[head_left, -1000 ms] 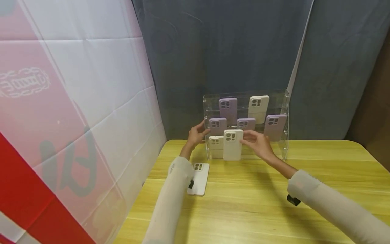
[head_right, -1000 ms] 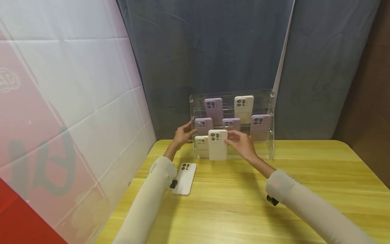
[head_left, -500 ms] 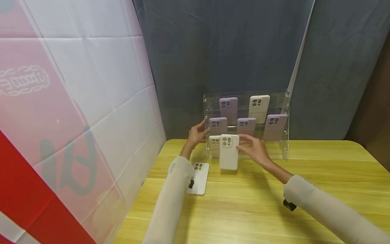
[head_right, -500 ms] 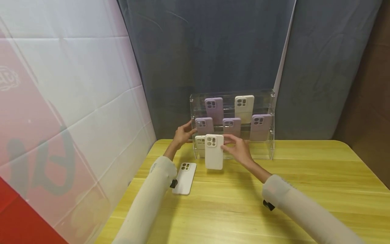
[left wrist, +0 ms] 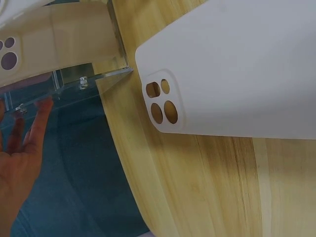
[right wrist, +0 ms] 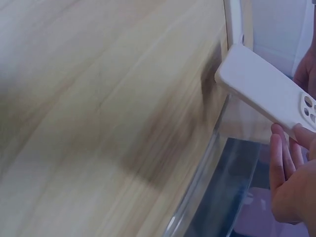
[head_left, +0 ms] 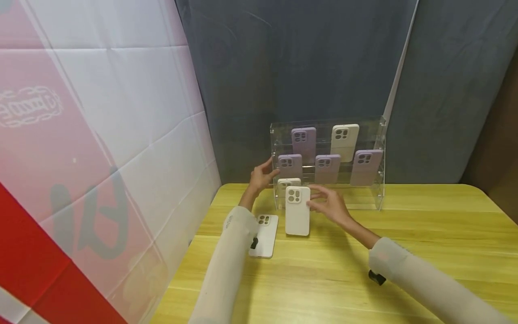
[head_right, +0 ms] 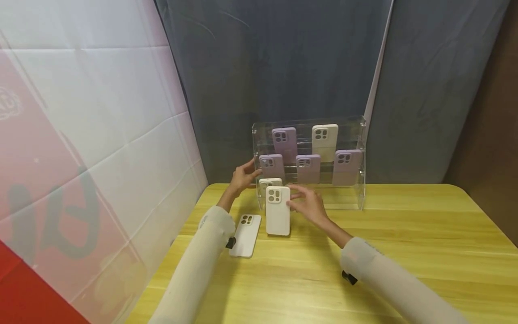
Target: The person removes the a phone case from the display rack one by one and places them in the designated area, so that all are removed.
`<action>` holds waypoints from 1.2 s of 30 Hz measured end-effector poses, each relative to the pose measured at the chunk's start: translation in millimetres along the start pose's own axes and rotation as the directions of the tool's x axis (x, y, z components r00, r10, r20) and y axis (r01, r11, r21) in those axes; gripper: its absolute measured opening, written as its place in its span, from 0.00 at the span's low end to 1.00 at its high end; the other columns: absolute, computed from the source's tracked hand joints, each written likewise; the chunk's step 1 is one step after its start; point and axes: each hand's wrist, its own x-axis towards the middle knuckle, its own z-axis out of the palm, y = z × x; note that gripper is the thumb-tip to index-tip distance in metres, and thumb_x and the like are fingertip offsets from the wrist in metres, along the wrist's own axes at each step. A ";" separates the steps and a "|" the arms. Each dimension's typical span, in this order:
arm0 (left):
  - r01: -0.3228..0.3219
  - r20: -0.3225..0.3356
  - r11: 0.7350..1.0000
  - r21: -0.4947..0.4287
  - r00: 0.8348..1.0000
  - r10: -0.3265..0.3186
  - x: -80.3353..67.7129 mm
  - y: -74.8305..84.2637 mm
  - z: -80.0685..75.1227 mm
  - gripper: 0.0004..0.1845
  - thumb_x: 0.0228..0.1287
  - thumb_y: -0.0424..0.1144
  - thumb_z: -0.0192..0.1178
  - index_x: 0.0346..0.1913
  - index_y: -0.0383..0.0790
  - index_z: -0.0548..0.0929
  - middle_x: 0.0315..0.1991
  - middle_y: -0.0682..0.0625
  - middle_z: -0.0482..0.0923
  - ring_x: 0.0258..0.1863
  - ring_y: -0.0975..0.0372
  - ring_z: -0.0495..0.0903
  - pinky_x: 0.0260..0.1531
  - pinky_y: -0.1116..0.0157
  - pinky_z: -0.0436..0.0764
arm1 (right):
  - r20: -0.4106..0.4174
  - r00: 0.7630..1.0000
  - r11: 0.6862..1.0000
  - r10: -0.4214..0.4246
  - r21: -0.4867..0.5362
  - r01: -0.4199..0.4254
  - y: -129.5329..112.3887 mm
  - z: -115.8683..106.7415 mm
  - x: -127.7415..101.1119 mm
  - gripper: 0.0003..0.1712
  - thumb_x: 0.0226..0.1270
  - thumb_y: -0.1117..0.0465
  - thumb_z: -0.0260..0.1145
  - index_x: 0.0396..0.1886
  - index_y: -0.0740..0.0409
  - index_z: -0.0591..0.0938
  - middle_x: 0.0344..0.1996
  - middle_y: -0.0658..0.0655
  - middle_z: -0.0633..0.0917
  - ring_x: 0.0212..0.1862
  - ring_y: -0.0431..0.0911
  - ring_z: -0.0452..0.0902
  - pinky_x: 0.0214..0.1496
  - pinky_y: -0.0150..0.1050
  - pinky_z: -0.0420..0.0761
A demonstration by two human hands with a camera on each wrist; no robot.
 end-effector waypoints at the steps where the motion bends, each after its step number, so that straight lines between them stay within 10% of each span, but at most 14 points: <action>1: -0.001 0.000 1.000 0.000 1.000 0.001 -0.6 0.2 -0.3 0.35 0.72 0.41 0.68 0.78 0.57 0.69 0.77 0.37 0.65 0.61 0.41 0.81 0.40 0.57 0.93 | 0.003 1.000 1.000 0.002 0.001 -0.002 0.5 1.8 -0.5 0.33 0.62 0.73 0.76 0.67 0.66 0.78 0.45 0.72 0.88 0.33 0.60 0.90 0.36 0.49 0.93; 27: -0.008 0.001 1.000 -0.011 1.000 0.008 1.2 -0.3 0.2 0.34 0.72 0.41 0.68 0.78 0.57 0.69 0.78 0.35 0.62 0.60 0.39 0.81 0.46 0.47 0.91 | -0.006 1.000 0.997 0.014 -0.082 -0.014 16.8 22.6 -5.0 0.34 0.61 0.69 0.78 0.68 0.62 0.80 0.48 0.67 0.89 0.30 0.57 0.90 0.24 0.38 0.89; 36: -0.021 -0.009 1.000 -0.002 1.000 0.021 -0.5 0.4 -0.1 0.34 0.72 0.41 0.68 0.77 0.57 0.70 0.78 0.34 0.61 0.57 0.40 0.83 0.42 0.52 0.92 | 0.016 0.998 0.993 0.059 -0.107 -0.057 21.6 32.0 -9.4 0.33 0.62 0.67 0.77 0.68 0.62 0.80 0.51 0.67 0.88 0.29 0.59 0.90 0.13 0.27 0.72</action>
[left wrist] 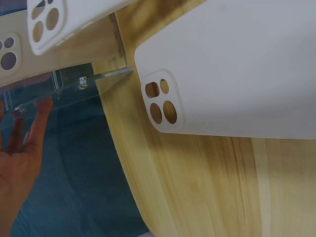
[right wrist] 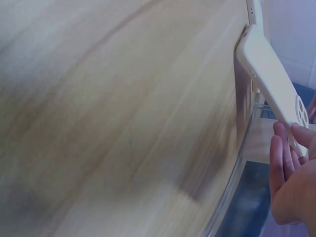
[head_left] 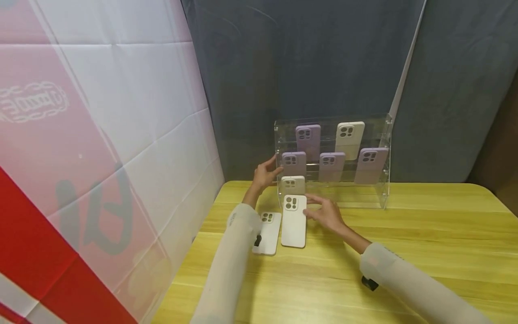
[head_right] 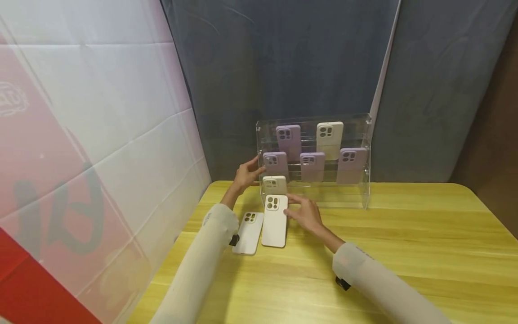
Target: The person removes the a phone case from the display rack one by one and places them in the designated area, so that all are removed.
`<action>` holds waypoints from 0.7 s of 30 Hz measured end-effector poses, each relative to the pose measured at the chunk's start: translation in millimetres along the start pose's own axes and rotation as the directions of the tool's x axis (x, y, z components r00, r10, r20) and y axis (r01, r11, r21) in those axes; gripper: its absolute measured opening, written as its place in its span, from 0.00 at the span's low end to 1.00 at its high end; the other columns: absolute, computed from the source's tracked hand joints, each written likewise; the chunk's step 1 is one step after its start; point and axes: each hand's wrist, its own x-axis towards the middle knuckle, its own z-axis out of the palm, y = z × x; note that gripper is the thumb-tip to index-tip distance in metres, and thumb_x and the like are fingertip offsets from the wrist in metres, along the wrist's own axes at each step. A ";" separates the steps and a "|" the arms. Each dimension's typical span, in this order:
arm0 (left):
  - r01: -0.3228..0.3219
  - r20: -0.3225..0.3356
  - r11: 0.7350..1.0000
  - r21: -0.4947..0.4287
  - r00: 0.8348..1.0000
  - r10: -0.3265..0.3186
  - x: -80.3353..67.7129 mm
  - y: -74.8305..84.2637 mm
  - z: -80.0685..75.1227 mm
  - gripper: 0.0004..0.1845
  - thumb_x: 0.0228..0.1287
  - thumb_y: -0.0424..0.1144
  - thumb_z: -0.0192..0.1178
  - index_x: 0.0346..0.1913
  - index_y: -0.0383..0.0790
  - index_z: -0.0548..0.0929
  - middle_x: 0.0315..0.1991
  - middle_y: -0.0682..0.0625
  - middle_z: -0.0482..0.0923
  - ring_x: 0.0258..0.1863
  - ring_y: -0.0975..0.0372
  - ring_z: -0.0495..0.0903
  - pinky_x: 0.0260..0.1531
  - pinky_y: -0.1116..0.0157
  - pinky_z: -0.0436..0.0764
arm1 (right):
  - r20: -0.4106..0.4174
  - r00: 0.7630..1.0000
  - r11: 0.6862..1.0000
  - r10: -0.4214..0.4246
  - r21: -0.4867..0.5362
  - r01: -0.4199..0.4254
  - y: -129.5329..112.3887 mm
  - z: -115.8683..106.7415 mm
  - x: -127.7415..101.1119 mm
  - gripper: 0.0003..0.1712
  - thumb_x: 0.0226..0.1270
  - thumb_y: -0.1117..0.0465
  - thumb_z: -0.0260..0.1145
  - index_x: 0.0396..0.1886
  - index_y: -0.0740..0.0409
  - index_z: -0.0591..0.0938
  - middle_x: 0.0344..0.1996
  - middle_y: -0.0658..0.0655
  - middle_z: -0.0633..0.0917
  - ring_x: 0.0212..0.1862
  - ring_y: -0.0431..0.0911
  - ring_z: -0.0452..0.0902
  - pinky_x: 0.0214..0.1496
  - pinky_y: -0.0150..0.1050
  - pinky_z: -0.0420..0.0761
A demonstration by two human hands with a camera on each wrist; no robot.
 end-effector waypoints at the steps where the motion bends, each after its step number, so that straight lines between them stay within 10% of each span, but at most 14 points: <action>1: 0.000 0.000 1.000 0.001 1.000 0.000 0.1 0.0 0.1 0.34 0.72 0.41 0.68 0.77 0.57 0.70 0.78 0.35 0.61 0.58 0.40 0.83 0.42 0.52 0.92 | 0.002 1.000 1.000 0.004 -0.009 -0.004 0.9 0.8 -0.3 0.33 0.62 0.67 0.77 0.68 0.63 0.80 0.51 0.67 0.88 0.29 0.59 0.90 0.13 0.27 0.71; 21: 0.002 -0.003 1.000 0.016 1.000 -0.002 2.7 -2.6 1.2 0.34 0.72 0.41 0.68 0.78 0.57 0.70 0.76 0.34 0.64 0.59 0.40 0.82 0.37 0.57 0.93 | 0.033 0.996 0.995 0.089 -0.043 -0.087 9.3 14.3 -7.6 0.30 0.62 0.66 0.78 0.63 0.67 0.82 0.50 0.66 0.89 0.27 0.53 0.90 0.21 0.30 0.84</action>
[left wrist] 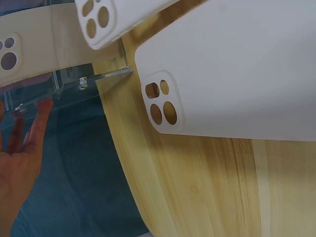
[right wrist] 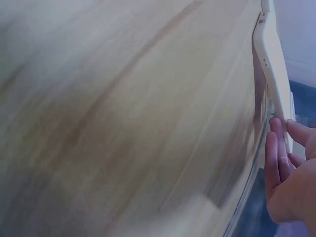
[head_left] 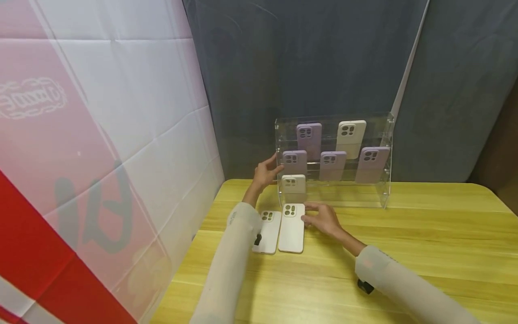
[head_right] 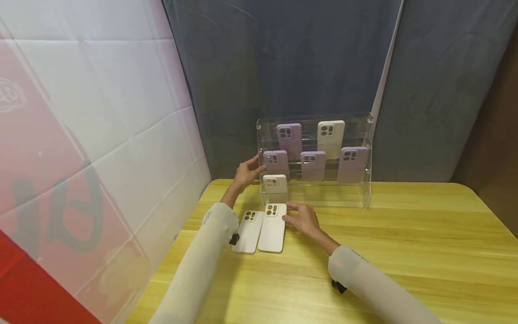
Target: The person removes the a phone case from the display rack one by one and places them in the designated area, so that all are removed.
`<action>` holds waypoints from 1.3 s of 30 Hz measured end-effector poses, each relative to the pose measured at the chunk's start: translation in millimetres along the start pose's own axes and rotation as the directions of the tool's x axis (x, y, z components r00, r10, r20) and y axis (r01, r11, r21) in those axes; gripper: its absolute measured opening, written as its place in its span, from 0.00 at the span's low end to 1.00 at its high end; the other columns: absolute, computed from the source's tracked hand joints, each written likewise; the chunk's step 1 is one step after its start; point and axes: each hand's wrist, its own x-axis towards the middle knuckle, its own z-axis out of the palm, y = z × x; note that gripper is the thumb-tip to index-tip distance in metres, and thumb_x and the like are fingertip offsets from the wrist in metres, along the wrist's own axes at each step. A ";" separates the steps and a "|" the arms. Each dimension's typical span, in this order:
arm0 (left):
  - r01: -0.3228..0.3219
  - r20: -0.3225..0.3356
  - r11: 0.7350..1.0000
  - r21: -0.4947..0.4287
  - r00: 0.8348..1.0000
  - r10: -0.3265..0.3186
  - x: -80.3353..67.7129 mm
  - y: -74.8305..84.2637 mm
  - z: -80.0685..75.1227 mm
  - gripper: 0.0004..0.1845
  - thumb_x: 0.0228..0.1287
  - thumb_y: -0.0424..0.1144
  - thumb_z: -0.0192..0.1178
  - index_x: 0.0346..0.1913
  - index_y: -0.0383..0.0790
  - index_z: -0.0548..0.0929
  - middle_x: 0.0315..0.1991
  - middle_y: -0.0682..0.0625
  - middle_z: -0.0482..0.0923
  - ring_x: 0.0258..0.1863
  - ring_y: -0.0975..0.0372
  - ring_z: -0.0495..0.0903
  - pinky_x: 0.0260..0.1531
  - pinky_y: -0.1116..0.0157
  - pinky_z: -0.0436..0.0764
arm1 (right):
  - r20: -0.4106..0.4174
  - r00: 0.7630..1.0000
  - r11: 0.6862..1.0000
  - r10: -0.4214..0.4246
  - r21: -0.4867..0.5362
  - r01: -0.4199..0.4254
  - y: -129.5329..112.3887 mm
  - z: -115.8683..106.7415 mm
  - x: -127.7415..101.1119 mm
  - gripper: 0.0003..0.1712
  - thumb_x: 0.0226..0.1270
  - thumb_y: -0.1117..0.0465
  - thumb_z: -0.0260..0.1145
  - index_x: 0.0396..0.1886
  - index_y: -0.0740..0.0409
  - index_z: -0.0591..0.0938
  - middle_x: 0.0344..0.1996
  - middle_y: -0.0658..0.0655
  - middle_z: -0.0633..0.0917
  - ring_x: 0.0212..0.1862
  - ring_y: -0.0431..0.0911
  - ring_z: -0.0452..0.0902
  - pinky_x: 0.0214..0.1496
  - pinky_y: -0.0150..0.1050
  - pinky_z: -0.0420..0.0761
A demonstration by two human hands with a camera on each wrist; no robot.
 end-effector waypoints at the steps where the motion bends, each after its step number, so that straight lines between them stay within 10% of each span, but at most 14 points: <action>1: 0.001 0.001 1.000 0.005 1.000 -0.001 0.2 0.0 0.0 0.34 0.72 0.41 0.68 0.78 0.57 0.70 0.76 0.35 0.66 0.59 0.40 0.82 0.37 0.57 0.93 | -0.001 1.000 1.000 0.000 -0.012 0.000 0.3 0.9 -0.1 0.29 0.62 0.66 0.78 0.63 0.67 0.83 0.50 0.66 0.89 0.26 0.52 0.90 0.22 0.30 0.84; 39: 0.016 0.013 1.000 -0.015 1.000 -0.016 -2.8 3.8 -0.6 0.34 0.73 0.42 0.67 0.78 0.57 0.69 0.75 0.36 0.67 0.61 0.40 0.81 0.43 0.54 0.92 | 0.066 0.988 0.981 0.138 0.129 -0.145 7.1 12.4 -2.9 0.26 0.61 0.70 0.76 0.59 0.71 0.83 0.53 0.69 0.87 0.27 0.51 0.90 0.29 0.37 0.91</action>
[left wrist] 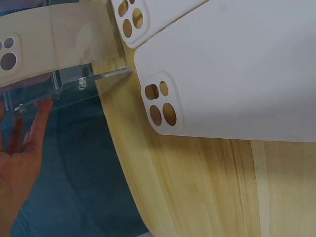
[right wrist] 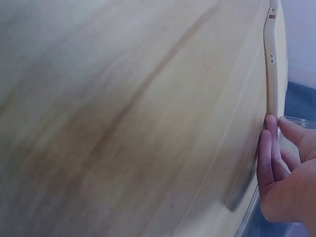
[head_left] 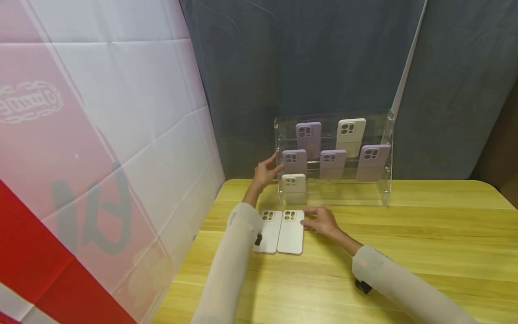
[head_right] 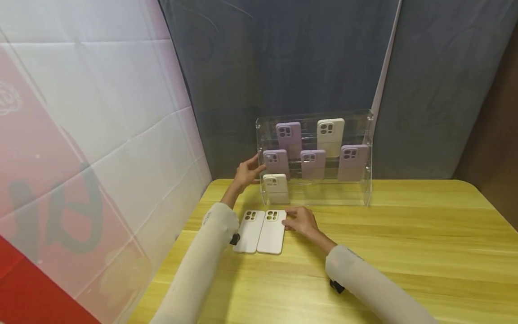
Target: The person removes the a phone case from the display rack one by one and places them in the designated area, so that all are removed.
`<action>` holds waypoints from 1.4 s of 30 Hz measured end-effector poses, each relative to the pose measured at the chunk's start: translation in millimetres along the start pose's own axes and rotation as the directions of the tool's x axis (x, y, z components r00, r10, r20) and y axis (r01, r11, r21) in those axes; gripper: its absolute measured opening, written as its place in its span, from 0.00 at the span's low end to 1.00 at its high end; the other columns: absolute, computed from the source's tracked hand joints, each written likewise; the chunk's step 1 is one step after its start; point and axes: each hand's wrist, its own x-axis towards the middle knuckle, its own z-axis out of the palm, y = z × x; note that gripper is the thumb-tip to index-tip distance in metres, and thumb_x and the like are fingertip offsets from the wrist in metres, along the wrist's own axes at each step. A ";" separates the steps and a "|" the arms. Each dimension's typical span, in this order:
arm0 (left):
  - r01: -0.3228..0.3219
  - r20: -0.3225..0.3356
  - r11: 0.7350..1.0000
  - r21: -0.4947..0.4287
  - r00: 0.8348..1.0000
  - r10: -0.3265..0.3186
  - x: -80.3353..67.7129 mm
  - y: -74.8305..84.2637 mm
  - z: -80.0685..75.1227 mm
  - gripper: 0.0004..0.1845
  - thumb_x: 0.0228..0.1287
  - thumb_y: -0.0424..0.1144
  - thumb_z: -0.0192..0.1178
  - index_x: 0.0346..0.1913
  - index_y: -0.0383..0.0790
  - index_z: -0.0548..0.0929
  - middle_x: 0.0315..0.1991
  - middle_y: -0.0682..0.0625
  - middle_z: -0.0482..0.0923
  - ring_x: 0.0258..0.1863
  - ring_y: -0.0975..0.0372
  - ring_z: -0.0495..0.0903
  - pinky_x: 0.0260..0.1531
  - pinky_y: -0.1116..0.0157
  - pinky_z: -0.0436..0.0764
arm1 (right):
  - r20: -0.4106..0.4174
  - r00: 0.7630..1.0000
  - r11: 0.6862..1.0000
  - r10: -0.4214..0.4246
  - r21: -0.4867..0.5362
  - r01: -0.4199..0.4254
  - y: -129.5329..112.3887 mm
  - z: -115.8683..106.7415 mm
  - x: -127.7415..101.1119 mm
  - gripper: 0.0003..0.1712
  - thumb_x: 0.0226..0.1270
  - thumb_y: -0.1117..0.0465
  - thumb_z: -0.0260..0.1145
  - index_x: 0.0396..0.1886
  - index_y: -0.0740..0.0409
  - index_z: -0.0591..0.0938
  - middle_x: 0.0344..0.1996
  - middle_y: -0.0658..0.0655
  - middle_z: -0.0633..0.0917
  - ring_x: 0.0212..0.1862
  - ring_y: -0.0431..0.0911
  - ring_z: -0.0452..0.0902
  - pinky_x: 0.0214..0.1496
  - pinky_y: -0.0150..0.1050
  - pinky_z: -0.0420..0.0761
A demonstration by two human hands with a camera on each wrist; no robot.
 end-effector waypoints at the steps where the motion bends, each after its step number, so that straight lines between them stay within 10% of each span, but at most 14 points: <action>1: 0.003 0.000 1.000 -0.001 1.000 -0.003 0.1 -0.4 0.6 0.34 0.73 0.42 0.67 0.78 0.57 0.69 0.76 0.36 0.66 0.61 0.40 0.80 0.43 0.53 0.92 | 0.001 1.000 1.000 -0.003 0.002 0.003 0.4 -0.7 -0.7 0.26 0.61 0.71 0.76 0.60 0.72 0.83 0.54 0.70 0.86 0.28 0.52 0.90 0.29 0.37 0.92; 22: 0.009 0.006 1.000 -0.004 1.000 -0.009 -0.4 -3.8 4.2 0.34 0.73 0.42 0.67 0.78 0.57 0.68 0.77 0.36 0.64 0.61 0.39 0.80 0.46 0.48 0.91 | -0.013 0.995 0.993 -0.097 -0.066 0.096 1.6 -13.0 -0.7 0.29 0.64 0.68 0.76 0.64 0.71 0.80 0.47 0.68 0.89 0.29 0.53 0.90 0.22 0.32 0.87; 35: 0.001 -0.001 1.000 0.000 1.000 -0.001 -3.1 -0.3 0.9 0.34 0.73 0.42 0.67 0.78 0.56 0.69 0.78 0.36 0.62 0.63 0.39 0.79 0.43 0.53 0.92 | -0.021 0.987 0.987 -0.158 -0.048 0.157 -6.9 -30.4 7.9 0.26 0.67 0.67 0.74 0.63 0.71 0.80 0.49 0.69 0.88 0.33 0.61 0.90 0.30 0.51 0.92; 42: -0.005 -0.004 1.000 0.001 1.000 0.005 -2.4 0.1 -0.1 0.34 0.73 0.42 0.67 0.78 0.57 0.69 0.79 0.37 0.60 0.64 0.39 0.78 0.41 0.55 0.93 | -0.044 0.979 0.973 -0.198 -0.126 0.191 -17.5 -36.3 16.1 0.24 0.68 0.66 0.73 0.62 0.68 0.82 0.48 0.66 0.90 0.34 0.61 0.90 0.18 0.28 0.77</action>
